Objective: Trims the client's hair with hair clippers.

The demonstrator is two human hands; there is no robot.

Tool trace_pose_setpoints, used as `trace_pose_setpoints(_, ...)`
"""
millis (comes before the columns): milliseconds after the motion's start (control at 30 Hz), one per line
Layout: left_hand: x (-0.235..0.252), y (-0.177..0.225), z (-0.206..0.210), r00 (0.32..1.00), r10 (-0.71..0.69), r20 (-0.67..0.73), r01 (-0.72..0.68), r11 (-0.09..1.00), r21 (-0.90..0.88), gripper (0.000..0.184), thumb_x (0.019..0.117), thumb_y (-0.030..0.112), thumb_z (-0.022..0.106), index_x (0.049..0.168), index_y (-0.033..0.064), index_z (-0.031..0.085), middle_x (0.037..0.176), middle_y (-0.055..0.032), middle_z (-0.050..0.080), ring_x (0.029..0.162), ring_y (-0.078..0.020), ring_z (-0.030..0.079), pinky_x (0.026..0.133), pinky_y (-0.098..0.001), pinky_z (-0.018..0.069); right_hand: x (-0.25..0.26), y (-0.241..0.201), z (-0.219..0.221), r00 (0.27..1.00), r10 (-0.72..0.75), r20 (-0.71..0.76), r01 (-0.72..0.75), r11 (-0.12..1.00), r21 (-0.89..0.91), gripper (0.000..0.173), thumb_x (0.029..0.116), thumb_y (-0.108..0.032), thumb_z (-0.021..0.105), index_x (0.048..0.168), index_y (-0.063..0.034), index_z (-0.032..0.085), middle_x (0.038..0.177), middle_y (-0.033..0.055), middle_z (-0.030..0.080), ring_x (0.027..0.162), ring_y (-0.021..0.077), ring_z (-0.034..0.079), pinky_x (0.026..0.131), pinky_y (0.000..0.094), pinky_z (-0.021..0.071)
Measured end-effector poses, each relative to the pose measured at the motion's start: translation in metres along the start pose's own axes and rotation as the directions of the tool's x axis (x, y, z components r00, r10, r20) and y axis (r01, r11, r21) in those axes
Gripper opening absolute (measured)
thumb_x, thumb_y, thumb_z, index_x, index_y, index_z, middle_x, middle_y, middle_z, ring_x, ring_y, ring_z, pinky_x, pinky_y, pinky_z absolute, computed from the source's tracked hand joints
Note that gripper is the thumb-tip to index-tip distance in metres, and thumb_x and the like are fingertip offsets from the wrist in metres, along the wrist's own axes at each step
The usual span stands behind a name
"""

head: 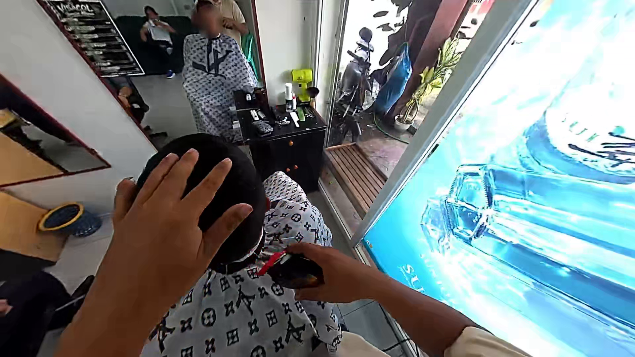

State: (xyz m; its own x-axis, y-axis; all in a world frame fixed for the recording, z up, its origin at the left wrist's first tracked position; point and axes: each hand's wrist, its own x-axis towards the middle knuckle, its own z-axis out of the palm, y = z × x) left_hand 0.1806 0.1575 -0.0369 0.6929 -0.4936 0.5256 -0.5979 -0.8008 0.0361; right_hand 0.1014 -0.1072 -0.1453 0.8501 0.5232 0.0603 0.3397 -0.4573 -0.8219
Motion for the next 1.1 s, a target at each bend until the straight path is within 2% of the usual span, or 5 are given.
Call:
trace_pose_setpoints(267,0.002,-0.029,-0.005,0.980,0.192,0.046,-0.184,0.973,-0.141,0.077,0.0986,0.075,0.029,0.157,0.0277,0.045,0.163,-0.0187,0.036,0.154,-0.0407,0.027,0.114,-0.0738,0.0222,0.004,-0.019,0.052,0.976,0.163,-0.142,-0.145,0.981,0.126,0.075,0.0854,-0.027,0.083,0.146,-0.0005,0.046,0.130,0.0166,0.063,0.115,0.0158,0.063,0.100,0.0321,0.0525)
trace_pose_setpoints(467,0.004,-0.045,-0.013,0.937,0.344,0.061,-0.312,0.903,-0.295,0.074,0.0984,0.075,0.030,0.156,0.0315,0.046,0.162,-0.0221,0.037,0.151,-0.0444,0.030,0.114,-0.0756,0.0211,-0.007,-0.068,0.126,0.864,0.330,-0.380,-0.277,0.942,0.188,0.076,0.0838,-0.030,0.083,0.145,-0.0031,0.047,0.127,0.0086,0.064,0.109,0.0056,0.064,0.094,0.0235,0.0544)
trace_pose_setpoints(833,0.008,-0.048,-0.021,0.885,0.426,0.189,-0.361,0.883,-0.300,0.066,0.1006,0.066,0.045,0.156,0.0294,0.046,0.165,-0.0224,0.030,0.155,-0.0420,0.021,0.117,-0.0741,0.0133,-0.015,-0.126,0.190,0.684,0.401,-0.610,-0.519,0.854,-0.020,0.075,0.0864,-0.041,0.079,0.146,-0.0076,0.050,0.132,0.0089,0.064,0.116,0.0111,0.063,0.098,0.0291,0.0535)
trace_pose_setpoints(933,0.009,-0.048,-0.019,0.897,0.403,0.185,-0.344,0.896,-0.281,0.067,0.0987,0.064,0.052,0.155,0.0297,0.047,0.164,-0.0220,0.032,0.155,-0.0423,0.022,0.117,-0.0745,0.0140,-0.015,-0.129,0.183,0.689,0.427,-0.585,-0.577,0.812,-0.087,0.075,0.0882,-0.039,0.078,0.149,-0.0086,0.047,0.138,0.0123,0.061,0.122,0.0193,0.062,0.104,0.0373,0.0509)
trace_pose_setpoints(1100,0.008,-0.045,-0.012,0.922,0.370,0.118,-0.333,0.909,-0.251,0.070,0.0956,0.060,0.061,0.156,0.0287,0.045,0.164,-0.0230,0.032,0.154,-0.0444,0.023,0.115,-0.0765,0.0157,-0.010,-0.120,0.159,0.778,0.380,-0.501,-0.464,0.885,-0.049,0.075,0.0873,-0.034,0.080,0.149,-0.0076,0.047,0.135,0.0114,0.062,0.120,0.0154,0.062,0.104,0.0327,0.0507)
